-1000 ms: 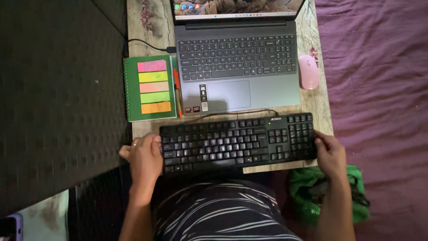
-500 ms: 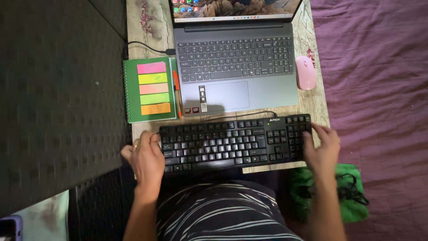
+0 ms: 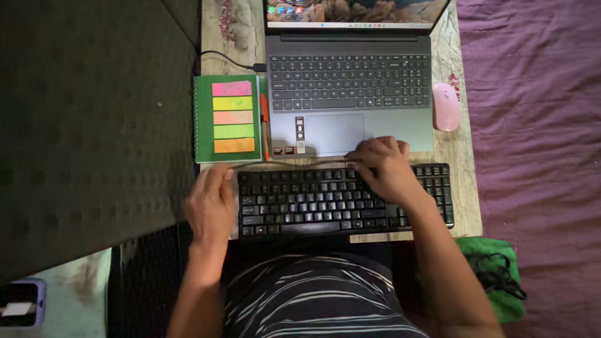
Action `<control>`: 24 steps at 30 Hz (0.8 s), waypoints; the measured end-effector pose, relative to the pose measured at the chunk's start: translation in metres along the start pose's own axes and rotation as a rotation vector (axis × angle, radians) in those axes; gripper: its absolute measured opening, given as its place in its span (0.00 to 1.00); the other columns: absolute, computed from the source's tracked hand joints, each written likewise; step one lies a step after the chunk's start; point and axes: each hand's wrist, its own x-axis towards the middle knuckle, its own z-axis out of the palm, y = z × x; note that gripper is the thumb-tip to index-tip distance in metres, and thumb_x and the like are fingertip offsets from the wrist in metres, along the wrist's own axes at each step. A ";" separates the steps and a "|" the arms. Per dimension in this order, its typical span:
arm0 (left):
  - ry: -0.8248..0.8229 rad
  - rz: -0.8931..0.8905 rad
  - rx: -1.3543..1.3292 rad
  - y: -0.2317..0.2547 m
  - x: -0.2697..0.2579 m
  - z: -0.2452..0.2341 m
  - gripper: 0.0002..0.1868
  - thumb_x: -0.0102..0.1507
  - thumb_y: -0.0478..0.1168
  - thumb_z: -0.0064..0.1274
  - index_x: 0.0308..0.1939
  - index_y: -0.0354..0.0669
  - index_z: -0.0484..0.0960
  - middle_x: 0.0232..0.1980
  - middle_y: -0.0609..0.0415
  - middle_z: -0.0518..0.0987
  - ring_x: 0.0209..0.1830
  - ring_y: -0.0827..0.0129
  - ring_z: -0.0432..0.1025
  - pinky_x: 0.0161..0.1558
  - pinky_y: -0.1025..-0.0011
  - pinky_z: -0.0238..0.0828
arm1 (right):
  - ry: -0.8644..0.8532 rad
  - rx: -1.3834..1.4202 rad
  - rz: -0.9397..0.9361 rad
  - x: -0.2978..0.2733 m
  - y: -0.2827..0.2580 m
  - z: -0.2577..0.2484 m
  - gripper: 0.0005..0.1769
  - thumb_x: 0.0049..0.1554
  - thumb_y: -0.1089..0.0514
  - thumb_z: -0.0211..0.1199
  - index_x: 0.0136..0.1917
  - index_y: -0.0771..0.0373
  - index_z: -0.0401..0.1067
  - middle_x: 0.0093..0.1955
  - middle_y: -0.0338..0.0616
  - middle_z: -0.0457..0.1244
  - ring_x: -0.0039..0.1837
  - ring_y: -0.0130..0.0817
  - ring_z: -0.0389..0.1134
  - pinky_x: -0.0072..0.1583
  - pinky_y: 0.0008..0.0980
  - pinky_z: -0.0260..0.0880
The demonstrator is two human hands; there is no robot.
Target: The person sits at a small table with a laptop and wipes an external keyboard with a green cloth, turning it over to clean its underside. They plug the keyboard's cable into the laptop, arrange a notebook beside it, and handle a pink mouse, positioning the peripherals around the laptop.
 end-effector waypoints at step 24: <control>-0.037 -0.351 -0.002 -0.035 -0.090 -0.080 0.08 0.66 0.43 0.61 0.41 0.42 0.84 0.37 0.49 0.82 0.29 0.63 0.77 0.33 0.67 0.73 | 0.143 0.403 0.241 0.036 -0.021 0.030 0.04 0.60 0.62 0.64 0.48 0.63 0.77 0.42 0.45 0.72 0.41 0.36 0.74 0.45 0.34 0.72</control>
